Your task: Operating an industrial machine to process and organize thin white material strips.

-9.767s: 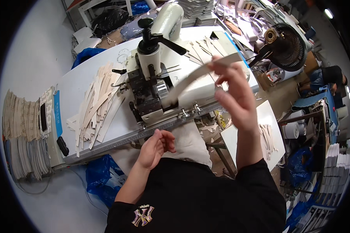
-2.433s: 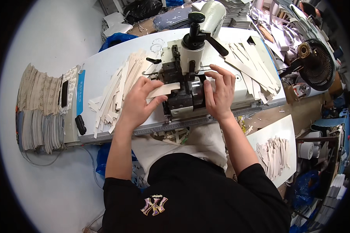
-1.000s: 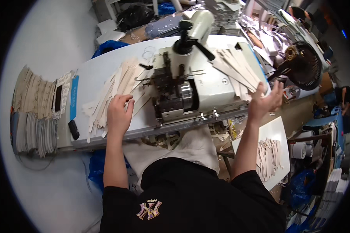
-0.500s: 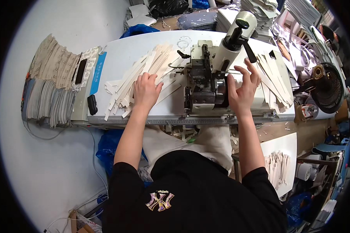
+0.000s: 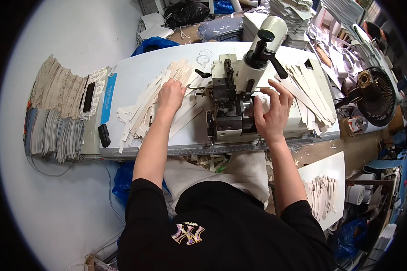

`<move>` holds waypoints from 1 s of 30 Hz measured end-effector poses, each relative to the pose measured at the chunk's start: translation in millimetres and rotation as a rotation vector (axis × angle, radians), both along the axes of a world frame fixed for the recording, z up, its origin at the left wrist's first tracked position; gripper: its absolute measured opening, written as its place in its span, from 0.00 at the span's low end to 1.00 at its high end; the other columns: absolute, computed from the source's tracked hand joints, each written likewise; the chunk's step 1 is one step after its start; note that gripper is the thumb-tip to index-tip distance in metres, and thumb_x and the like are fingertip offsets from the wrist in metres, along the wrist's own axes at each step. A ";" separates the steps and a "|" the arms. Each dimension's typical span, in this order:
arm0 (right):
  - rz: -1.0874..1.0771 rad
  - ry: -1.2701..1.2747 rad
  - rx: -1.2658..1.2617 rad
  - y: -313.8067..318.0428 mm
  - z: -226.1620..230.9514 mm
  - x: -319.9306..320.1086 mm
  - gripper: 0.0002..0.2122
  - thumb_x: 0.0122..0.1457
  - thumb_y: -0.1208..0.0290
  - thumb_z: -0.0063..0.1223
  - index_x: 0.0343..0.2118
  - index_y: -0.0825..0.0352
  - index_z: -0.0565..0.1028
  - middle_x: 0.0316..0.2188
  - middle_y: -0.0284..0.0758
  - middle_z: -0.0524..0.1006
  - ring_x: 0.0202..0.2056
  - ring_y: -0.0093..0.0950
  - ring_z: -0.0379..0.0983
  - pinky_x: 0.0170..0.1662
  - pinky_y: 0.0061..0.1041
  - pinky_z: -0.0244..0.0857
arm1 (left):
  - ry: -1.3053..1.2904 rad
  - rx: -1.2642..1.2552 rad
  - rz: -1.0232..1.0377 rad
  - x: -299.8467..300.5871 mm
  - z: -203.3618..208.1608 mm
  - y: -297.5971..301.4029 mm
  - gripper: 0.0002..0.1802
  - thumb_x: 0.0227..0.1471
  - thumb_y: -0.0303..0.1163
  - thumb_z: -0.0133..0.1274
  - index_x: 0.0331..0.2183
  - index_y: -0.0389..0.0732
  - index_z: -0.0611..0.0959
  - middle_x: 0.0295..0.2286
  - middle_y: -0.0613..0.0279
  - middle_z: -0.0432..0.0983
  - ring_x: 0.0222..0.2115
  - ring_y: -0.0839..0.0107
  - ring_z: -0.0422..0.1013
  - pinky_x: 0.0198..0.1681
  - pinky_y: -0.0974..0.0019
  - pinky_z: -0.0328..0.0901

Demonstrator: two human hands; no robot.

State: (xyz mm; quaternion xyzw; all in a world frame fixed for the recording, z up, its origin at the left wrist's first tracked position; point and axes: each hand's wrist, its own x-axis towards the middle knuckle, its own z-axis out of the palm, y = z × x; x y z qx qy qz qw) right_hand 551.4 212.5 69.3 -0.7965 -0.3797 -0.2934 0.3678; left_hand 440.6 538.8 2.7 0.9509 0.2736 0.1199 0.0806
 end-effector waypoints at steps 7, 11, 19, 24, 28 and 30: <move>0.006 0.006 0.000 0.1 1.1 -0.2 0.11 0.60 0.71 0.64 0.45 0.62 0.80 0.58 0.34 0.75 0.59 0.40 0.66 0.63 0.38 0.60 | -0.228 -0.165 0.153 -19.6 32.8 3.2 0.10 0.61 0.31 0.57 0.42 0.36 0.83 0.43 0.46 0.83 0.35 0.44 0.82 0.42 0.46 0.77; 0.001 0.016 -0.001 -0.5 0.7 1.1 0.10 0.60 0.72 0.63 0.44 0.62 0.80 0.57 0.34 0.75 0.58 0.39 0.66 0.63 0.38 0.61 | -0.507 -0.551 -0.139 -46.9 73.0 -36.1 0.17 0.67 0.36 0.53 0.54 0.41 0.76 0.40 0.51 0.82 0.39 0.56 0.81 0.44 0.51 0.73; 0.034 0.032 0.020 -1.4 3.5 -0.1 0.08 0.63 0.71 0.61 0.45 0.63 0.81 0.57 0.36 0.77 0.57 0.39 0.67 0.62 0.37 0.60 | -0.101 -0.187 -0.442 -57.6 110.8 -108.7 0.32 0.58 0.55 0.65 0.59 0.52 0.83 0.35 0.57 0.75 0.37 0.56 0.75 0.40 0.53 0.71; 0.090 0.056 0.026 -3.8 5.0 0.5 0.07 0.64 0.70 0.61 0.43 0.63 0.81 0.55 0.35 0.77 0.56 0.39 0.68 0.62 0.38 0.60 | -0.188 -0.125 -0.416 -57.3 106.4 -117.5 0.26 0.58 0.53 0.65 0.52 0.49 0.88 0.33 0.58 0.73 0.35 0.56 0.75 0.40 0.53 0.70; 0.133 0.090 -0.030 -4.9 7.8 0.0 0.07 0.64 0.69 0.60 0.42 0.64 0.81 0.53 0.35 0.78 0.55 0.40 0.68 0.62 0.38 0.60 | -0.194 -0.116 -0.395 -53.4 103.4 -118.5 0.24 0.57 0.52 0.66 0.49 0.48 0.90 0.34 0.57 0.75 0.35 0.57 0.75 0.39 0.53 0.71; 0.146 0.103 -0.056 -6.0 9.9 -0.4 0.06 0.64 0.69 0.61 0.41 0.64 0.81 0.52 0.35 0.79 0.55 0.40 0.68 0.62 0.38 0.61 | -0.264 -0.105 -0.427 -47.9 101.3 -122.0 0.23 0.55 0.49 0.68 0.48 0.46 0.90 0.33 0.58 0.75 0.35 0.57 0.75 0.39 0.53 0.71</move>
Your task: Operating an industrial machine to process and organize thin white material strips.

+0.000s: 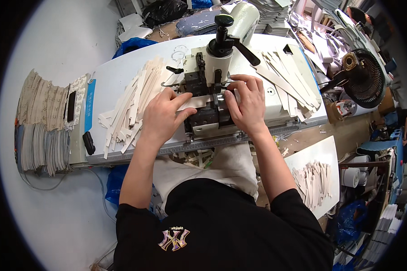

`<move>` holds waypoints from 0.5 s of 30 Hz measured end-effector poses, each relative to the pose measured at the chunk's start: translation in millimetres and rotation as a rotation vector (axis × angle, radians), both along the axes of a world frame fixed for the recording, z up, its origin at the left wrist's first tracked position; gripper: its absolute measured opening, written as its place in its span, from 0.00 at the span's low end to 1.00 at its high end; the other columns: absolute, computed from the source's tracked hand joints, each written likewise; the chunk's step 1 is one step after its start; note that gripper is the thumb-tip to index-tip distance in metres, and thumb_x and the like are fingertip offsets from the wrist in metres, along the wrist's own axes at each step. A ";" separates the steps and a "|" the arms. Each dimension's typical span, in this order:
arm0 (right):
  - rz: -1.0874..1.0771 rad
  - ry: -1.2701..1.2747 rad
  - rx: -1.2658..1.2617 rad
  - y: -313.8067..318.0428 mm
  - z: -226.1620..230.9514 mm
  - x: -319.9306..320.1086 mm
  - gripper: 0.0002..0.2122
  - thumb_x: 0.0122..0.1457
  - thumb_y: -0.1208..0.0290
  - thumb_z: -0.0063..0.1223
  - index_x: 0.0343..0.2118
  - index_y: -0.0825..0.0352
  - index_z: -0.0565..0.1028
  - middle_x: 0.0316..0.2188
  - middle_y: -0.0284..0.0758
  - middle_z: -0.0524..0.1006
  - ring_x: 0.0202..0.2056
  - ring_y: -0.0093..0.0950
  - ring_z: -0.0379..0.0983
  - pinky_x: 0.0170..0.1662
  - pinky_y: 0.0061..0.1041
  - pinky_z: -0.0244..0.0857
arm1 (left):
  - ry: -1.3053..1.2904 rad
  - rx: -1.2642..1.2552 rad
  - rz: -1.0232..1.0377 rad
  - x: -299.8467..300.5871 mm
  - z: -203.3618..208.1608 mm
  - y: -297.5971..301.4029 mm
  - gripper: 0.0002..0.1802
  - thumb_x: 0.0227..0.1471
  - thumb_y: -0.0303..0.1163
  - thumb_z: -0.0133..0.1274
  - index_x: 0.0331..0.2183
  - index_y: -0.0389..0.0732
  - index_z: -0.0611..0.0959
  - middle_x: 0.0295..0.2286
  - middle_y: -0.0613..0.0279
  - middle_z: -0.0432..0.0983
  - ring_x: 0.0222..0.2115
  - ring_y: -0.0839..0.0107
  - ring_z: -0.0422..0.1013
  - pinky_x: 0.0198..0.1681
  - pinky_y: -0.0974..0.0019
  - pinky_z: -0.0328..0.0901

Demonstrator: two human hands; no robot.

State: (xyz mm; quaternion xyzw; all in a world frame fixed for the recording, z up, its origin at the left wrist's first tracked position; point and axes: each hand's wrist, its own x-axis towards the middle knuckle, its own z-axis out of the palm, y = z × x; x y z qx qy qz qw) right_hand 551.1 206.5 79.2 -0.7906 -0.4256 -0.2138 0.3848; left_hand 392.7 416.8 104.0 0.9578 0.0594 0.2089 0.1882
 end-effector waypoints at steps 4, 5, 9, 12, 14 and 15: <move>0.032 0.020 -0.095 -1.4 2.4 -0.8 0.06 0.63 0.68 0.62 0.39 0.64 0.80 0.51 0.36 0.79 0.55 0.41 0.68 0.62 0.39 0.61 | -0.036 -0.011 -0.042 11.4 -3.4 -10.4 0.23 0.53 0.45 0.71 0.47 0.43 0.90 0.33 0.58 0.76 0.34 0.57 0.76 0.39 0.53 0.71; 0.029 0.041 -0.105 -1.7 2.5 -0.5 0.06 0.64 0.68 0.62 0.38 0.65 0.80 0.51 0.36 0.79 0.54 0.41 0.68 0.61 0.38 0.61 | -0.037 -0.019 -0.060 14.1 -3.7 -11.8 0.23 0.52 0.43 0.72 0.47 0.42 0.91 0.33 0.58 0.77 0.34 0.57 0.76 0.39 0.53 0.71; -0.027 0.080 -0.055 -12.5 5.8 4.6 0.06 0.65 0.69 0.62 0.37 0.66 0.79 0.50 0.37 0.78 0.54 0.39 0.68 0.60 0.38 0.61 | -0.096 -0.014 -0.078 18.6 -5.3 -13.0 0.22 0.50 0.39 0.73 0.46 0.40 0.90 0.33 0.58 0.77 0.34 0.56 0.77 0.39 0.54 0.72; -0.148 0.078 0.106 -35.7 14.8 11.3 0.06 0.69 0.70 0.60 0.36 0.67 0.78 0.50 0.38 0.77 0.55 0.37 0.68 0.59 0.37 0.62 | -0.109 -0.033 -0.064 19.7 -9.6 -13.1 0.21 0.51 0.39 0.72 0.45 0.39 0.90 0.33 0.58 0.78 0.34 0.56 0.77 0.39 0.54 0.72; -0.183 0.063 0.126 -60.2 23.1 14.6 0.07 0.70 0.71 0.59 0.36 0.68 0.78 0.50 0.38 0.77 0.55 0.36 0.67 0.59 0.36 0.62 | -0.113 -0.046 -0.053 16.8 -12.8 -13.2 0.21 0.52 0.38 0.72 0.45 0.38 0.90 0.33 0.57 0.78 0.34 0.56 0.77 0.39 0.54 0.72; -0.236 0.107 0.183 -73.0 27.1 15.4 0.07 0.71 0.70 0.58 0.36 0.68 0.77 0.50 0.38 0.77 0.56 0.35 0.67 0.60 0.36 0.61 | -0.106 -0.068 -0.032 15.0 -13.9 -12.5 0.20 0.53 0.38 0.71 0.45 0.38 0.90 0.32 0.57 0.78 0.34 0.56 0.77 0.39 0.54 0.72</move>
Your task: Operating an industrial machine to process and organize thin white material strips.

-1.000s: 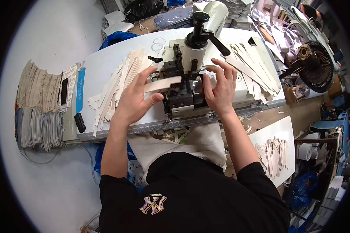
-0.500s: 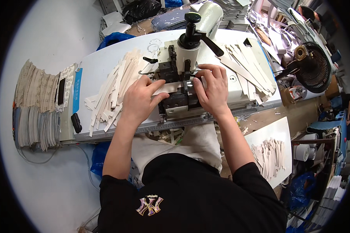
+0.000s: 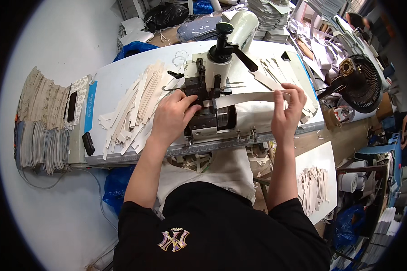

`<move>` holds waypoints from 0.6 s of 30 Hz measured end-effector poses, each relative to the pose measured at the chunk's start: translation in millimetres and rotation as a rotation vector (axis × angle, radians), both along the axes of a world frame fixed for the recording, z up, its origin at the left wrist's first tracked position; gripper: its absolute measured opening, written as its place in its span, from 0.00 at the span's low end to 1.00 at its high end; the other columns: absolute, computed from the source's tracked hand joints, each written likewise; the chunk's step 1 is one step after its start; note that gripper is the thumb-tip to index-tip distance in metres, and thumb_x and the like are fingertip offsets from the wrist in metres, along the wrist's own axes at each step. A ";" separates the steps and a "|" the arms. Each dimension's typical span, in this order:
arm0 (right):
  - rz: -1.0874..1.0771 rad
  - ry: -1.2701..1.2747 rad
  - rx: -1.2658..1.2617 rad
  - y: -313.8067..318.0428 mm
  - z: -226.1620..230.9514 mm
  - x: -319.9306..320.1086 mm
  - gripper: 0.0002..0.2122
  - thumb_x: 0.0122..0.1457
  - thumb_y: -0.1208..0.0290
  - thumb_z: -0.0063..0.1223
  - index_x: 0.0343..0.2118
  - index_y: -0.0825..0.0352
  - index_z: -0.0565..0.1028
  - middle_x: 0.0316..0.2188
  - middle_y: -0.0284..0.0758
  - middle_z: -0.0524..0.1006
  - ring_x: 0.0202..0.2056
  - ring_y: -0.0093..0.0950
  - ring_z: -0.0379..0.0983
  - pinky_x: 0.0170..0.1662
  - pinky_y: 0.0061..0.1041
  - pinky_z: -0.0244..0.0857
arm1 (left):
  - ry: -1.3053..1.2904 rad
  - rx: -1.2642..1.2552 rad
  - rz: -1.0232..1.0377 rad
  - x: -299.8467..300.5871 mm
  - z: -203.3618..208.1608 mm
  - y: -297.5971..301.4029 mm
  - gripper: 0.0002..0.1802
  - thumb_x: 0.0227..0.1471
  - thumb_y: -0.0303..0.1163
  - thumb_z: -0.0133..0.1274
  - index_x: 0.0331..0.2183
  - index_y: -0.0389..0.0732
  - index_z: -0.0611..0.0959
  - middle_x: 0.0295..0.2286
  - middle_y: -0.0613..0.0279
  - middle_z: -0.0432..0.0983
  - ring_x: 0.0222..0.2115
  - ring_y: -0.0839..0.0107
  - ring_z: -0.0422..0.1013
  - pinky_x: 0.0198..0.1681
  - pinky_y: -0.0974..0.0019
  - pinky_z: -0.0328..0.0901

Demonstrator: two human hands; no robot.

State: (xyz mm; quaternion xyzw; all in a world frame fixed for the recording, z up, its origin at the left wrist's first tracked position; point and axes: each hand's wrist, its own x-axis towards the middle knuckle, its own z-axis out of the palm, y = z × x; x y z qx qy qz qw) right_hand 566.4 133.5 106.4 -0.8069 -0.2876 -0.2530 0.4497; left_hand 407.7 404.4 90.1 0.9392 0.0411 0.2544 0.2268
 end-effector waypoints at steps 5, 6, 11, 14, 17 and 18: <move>-0.196 0.037 0.225 -38.7 3.3 17.5 0.07 0.72 0.70 0.54 0.38 0.68 0.77 0.53 0.39 0.76 0.57 0.37 0.64 0.63 0.37 0.57 | -0.006 -0.082 0.053 -8.6 -3.1 8.0 0.16 0.57 0.36 0.68 0.45 0.39 0.90 0.32 0.58 0.78 0.33 0.61 0.77 0.37 0.58 0.71; -0.214 0.033 0.222 -44.5 1.9 22.5 0.07 0.72 0.70 0.54 0.38 0.68 0.77 0.53 0.39 0.76 0.57 0.37 0.64 0.63 0.37 0.57 | -0.009 -0.094 0.071 -11.2 -4.1 9.3 0.15 0.57 0.35 0.67 0.45 0.40 0.90 0.32 0.58 0.78 0.32 0.63 0.77 0.36 0.60 0.71; -0.489 0.142 0.172 -56.4 -9.8 36.0 0.11 0.73 0.65 0.53 0.46 0.67 0.80 0.59 0.38 0.74 0.63 0.38 0.61 0.69 0.41 0.49 | 0.049 -0.118 0.094 -30.6 -11.4 26.5 0.15 0.59 0.36 0.66 0.45 0.41 0.90 0.33 0.57 0.79 0.32 0.63 0.77 0.36 0.61 0.70; -0.557 0.271 -0.065 -52.7 -14.9 28.5 0.14 0.72 0.63 0.53 0.52 0.65 0.81 0.62 0.37 0.74 0.65 0.37 0.61 0.71 0.41 0.46 | 0.145 -0.163 0.204 -47.8 -25.5 44.0 0.14 0.59 0.36 0.66 0.44 0.40 0.90 0.34 0.57 0.79 0.34 0.60 0.77 0.39 0.58 0.71; -0.661 -0.019 -0.174 -47.3 -8.4 18.1 0.17 0.70 0.61 0.56 0.57 0.63 0.79 0.68 0.37 0.70 0.69 0.40 0.55 0.73 0.43 0.40 | 0.212 -0.001 0.289 -64.4 -45.8 68.0 0.14 0.58 0.36 0.66 0.44 0.40 0.89 0.35 0.57 0.80 0.37 0.58 0.77 0.42 0.56 0.71; -0.636 -0.061 -0.171 -44.7 -4.0 14.4 0.17 0.70 0.61 0.57 0.57 0.63 0.78 0.68 0.37 0.70 0.69 0.41 0.55 0.73 0.42 0.40 | 0.273 0.052 0.347 -77.7 -50.0 78.0 0.14 0.58 0.36 0.67 0.43 0.40 0.89 0.36 0.57 0.80 0.39 0.57 0.77 0.44 0.55 0.71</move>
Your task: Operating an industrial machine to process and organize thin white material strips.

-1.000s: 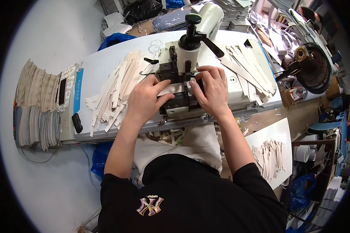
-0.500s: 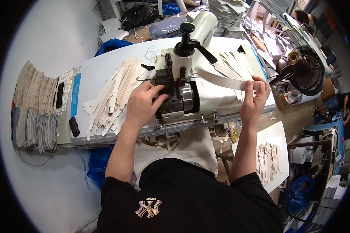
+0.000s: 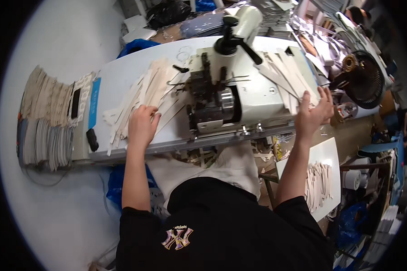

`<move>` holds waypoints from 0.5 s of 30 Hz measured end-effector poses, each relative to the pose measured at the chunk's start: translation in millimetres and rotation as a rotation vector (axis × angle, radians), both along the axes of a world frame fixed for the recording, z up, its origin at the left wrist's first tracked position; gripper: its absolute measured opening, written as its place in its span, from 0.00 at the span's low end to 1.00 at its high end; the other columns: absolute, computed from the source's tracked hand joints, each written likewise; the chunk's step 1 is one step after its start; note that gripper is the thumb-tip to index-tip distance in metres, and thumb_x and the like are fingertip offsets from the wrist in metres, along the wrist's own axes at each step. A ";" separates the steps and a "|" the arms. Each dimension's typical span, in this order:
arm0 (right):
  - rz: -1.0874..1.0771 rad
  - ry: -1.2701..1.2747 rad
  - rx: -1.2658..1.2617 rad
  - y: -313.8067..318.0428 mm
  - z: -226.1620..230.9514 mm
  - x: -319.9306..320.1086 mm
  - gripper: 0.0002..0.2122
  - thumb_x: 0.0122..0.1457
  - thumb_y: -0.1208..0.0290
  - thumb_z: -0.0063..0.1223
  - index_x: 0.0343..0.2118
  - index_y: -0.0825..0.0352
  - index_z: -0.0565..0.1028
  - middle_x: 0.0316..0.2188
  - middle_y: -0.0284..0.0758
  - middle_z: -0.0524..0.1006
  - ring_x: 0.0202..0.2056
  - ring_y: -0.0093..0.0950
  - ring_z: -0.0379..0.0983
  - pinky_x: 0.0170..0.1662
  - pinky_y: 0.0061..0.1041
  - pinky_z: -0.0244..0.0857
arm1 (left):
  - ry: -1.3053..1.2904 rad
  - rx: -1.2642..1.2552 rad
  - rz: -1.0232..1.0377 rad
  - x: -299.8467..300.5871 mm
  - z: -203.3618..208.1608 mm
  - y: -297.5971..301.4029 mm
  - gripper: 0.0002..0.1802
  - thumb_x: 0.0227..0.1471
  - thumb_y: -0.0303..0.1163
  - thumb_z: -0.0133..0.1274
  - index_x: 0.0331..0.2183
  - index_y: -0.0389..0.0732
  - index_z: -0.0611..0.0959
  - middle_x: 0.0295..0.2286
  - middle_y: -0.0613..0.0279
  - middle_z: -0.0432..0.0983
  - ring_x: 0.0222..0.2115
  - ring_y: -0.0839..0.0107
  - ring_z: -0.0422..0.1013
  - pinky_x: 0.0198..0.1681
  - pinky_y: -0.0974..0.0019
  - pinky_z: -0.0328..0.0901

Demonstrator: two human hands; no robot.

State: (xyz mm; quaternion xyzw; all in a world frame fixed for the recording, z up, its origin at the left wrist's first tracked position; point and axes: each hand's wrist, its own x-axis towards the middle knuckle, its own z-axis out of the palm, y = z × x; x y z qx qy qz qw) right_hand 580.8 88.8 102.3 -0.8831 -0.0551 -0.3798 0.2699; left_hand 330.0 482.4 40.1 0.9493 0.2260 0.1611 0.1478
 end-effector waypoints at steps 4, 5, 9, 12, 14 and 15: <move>0.419 -0.044 0.062 30.3 7.4 -12.2 0.16 0.69 0.63 0.59 0.56 0.62 0.79 0.68 0.38 0.69 0.69 0.40 0.55 0.73 0.42 0.44 | 0.085 0.066 0.018 -18.2 -24.3 6.5 0.15 0.57 0.37 0.68 0.44 0.41 0.88 0.38 0.57 0.79 0.44 0.55 0.75 0.49 0.53 0.70; 0.424 -0.046 0.063 40.3 6.6 -14.0 0.16 0.69 0.63 0.59 0.56 0.62 0.79 0.68 0.38 0.69 0.69 0.40 0.55 0.73 0.42 0.44 | 0.081 0.073 0.028 -18.4 -28.4 4.8 0.16 0.57 0.38 0.68 0.45 0.42 0.88 0.38 0.57 0.78 0.45 0.55 0.75 0.49 0.53 0.70; 0.681 0.003 0.085 94.8 -12.7 -19.7 0.14 0.67 0.66 0.62 0.53 0.62 0.80 0.65 0.38 0.71 0.67 0.40 0.58 0.70 0.42 0.52 | 0.074 0.106 0.052 -9.7 -38.0 -7.5 0.18 0.55 0.40 0.69 0.45 0.42 0.88 0.39 0.58 0.77 0.46 0.55 0.74 0.49 0.53 0.69; 0.728 0.010 0.058 114.6 -23.9 -20.8 0.13 0.66 0.67 0.63 0.51 0.62 0.80 0.63 0.37 0.72 0.65 0.40 0.60 0.68 0.41 0.55 | 0.070 0.151 0.082 0.9 -42.1 -14.0 0.19 0.55 0.41 0.69 0.46 0.42 0.88 0.38 0.58 0.76 0.45 0.55 0.74 0.49 0.53 0.69; 0.721 -0.016 -0.015 121.2 -28.6 -19.5 0.12 0.65 0.67 0.62 0.49 0.62 0.80 0.61 0.37 0.73 0.62 0.41 0.63 0.66 0.40 0.57 | 0.044 0.160 0.081 9.4 -44.3 -15.3 0.19 0.55 0.41 0.70 0.45 0.42 0.88 0.38 0.57 0.77 0.44 0.55 0.74 0.48 0.52 0.69; 0.720 -0.017 -0.016 121.9 -29.7 -18.8 0.12 0.65 0.67 0.62 0.49 0.62 0.80 0.61 0.37 0.73 0.62 0.41 0.63 0.66 0.40 0.57 | 0.033 0.163 0.075 13.2 -45.6 -16.3 0.19 0.55 0.41 0.70 0.45 0.42 0.88 0.38 0.57 0.77 0.44 0.55 0.75 0.48 0.52 0.69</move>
